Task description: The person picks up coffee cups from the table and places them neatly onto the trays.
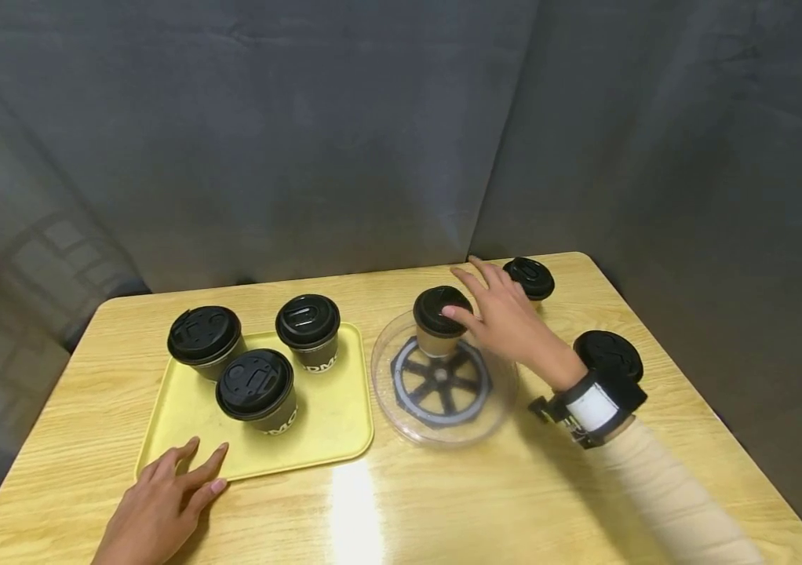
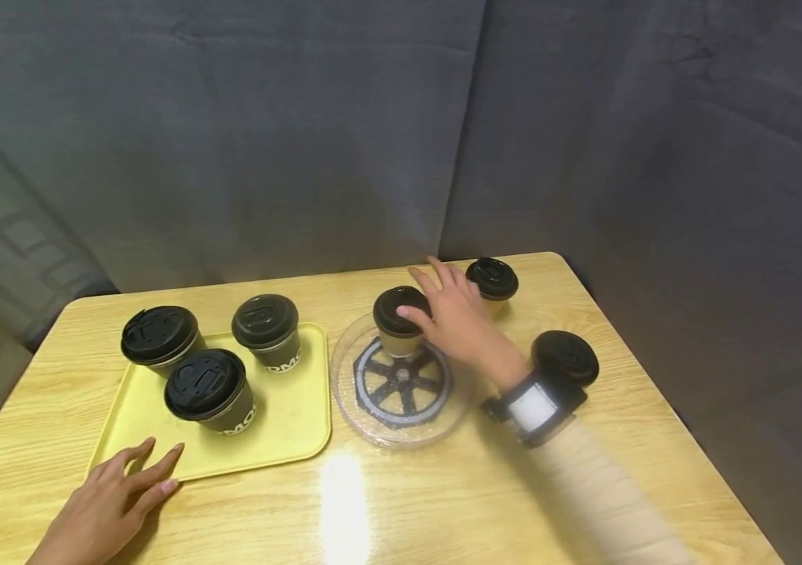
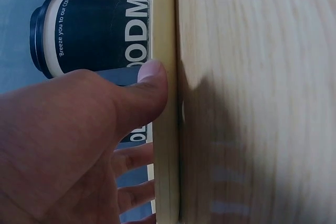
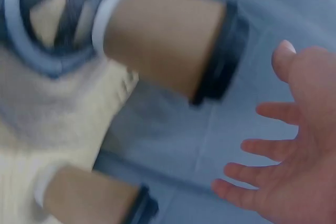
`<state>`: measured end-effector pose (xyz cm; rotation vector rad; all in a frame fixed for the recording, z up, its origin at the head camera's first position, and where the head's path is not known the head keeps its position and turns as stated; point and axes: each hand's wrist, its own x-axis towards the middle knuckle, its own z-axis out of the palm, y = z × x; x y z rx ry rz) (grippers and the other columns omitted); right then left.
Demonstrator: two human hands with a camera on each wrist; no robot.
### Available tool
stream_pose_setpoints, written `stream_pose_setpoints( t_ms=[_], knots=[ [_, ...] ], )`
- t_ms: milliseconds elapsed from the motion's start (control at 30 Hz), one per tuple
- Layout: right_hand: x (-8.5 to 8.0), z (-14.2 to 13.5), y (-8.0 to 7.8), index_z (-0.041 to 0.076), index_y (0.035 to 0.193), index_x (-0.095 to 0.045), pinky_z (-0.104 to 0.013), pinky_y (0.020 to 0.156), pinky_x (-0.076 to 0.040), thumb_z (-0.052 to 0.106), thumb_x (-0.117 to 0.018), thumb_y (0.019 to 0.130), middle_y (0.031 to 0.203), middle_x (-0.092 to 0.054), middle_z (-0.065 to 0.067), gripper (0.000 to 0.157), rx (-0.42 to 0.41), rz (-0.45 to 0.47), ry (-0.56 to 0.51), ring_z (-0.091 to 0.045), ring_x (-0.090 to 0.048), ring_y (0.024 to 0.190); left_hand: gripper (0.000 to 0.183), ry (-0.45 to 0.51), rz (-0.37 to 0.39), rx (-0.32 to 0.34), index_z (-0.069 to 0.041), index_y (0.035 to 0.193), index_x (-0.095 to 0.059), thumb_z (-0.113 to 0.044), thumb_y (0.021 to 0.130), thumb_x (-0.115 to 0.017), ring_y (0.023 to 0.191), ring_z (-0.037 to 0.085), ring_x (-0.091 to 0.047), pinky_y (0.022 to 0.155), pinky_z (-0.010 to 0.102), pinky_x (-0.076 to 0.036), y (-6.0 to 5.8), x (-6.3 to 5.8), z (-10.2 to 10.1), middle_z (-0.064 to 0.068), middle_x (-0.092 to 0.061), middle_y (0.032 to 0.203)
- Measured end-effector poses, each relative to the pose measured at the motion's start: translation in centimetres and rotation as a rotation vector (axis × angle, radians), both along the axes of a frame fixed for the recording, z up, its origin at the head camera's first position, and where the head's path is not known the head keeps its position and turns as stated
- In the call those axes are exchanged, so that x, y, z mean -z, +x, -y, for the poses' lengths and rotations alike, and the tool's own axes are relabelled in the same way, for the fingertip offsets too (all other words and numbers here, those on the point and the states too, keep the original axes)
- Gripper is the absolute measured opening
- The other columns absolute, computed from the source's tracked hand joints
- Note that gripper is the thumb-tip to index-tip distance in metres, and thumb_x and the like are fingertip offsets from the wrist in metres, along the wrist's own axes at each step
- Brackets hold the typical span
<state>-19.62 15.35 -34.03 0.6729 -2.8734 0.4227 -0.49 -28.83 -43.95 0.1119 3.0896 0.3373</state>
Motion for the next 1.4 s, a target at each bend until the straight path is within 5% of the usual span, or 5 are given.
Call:
stream_pose_setpoints(
  t_ms=[300,767,1033,1400],
  knots=[
    [-1.9,-3.7,-2.0,0.014,0.152,-0.033,-0.071,0.109,-0.024,0.046,-0.057,0.096,0.156,-0.023,-0.028,0.069,0.088,0.034,0.039,-0.054,-0.026,0.140,0.045,0.002,0.001,0.007,-0.020,0.131,-0.063,-0.044,0.093,-0.061,0.115,0.047,-0.053,0.073,0.063,-0.048,-0.1,0.0,0.1,0.028,-0.052,0.136],
    [-2.0,-6.6,-6.2,0.017,0.156,-0.017,-0.080,0.103,-0.019,0.048,-0.055,0.096,0.159,-0.006,-0.031,0.079,0.197,0.291,0.135,-0.057,-0.010,0.143,0.046,-0.005,0.008,0.006,-0.022,0.133,-0.061,-0.043,0.093,-0.062,0.114,0.047,-0.053,0.071,0.063,-0.048,-0.1,0.1,0.0,0.029,-0.052,0.135],
    [-1.2,-7.1,-7.1,0.013,0.157,-0.012,-0.080,0.103,-0.018,0.046,-0.057,0.096,0.158,-0.003,-0.035,0.083,0.200,0.399,0.162,-0.061,-0.009,0.141,0.045,0.008,-0.018,0.012,-0.021,0.132,-0.063,-0.042,0.092,-0.064,0.113,0.047,-0.054,0.072,0.063,-0.048,0.2,0.3,0.2,0.029,-0.053,0.134],
    [-0.7,-7.5,-7.4,0.008,0.157,-0.012,-0.069,0.107,-0.030,0.039,-0.058,0.097,0.155,-0.006,-0.038,0.081,0.167,0.442,0.154,-0.061,-0.023,0.136,0.044,0.009,-0.044,0.013,-0.020,0.130,-0.064,-0.041,0.091,-0.065,0.112,0.046,-0.054,0.071,0.064,-0.048,0.4,0.4,0.3,0.029,-0.054,0.132]
  ],
)
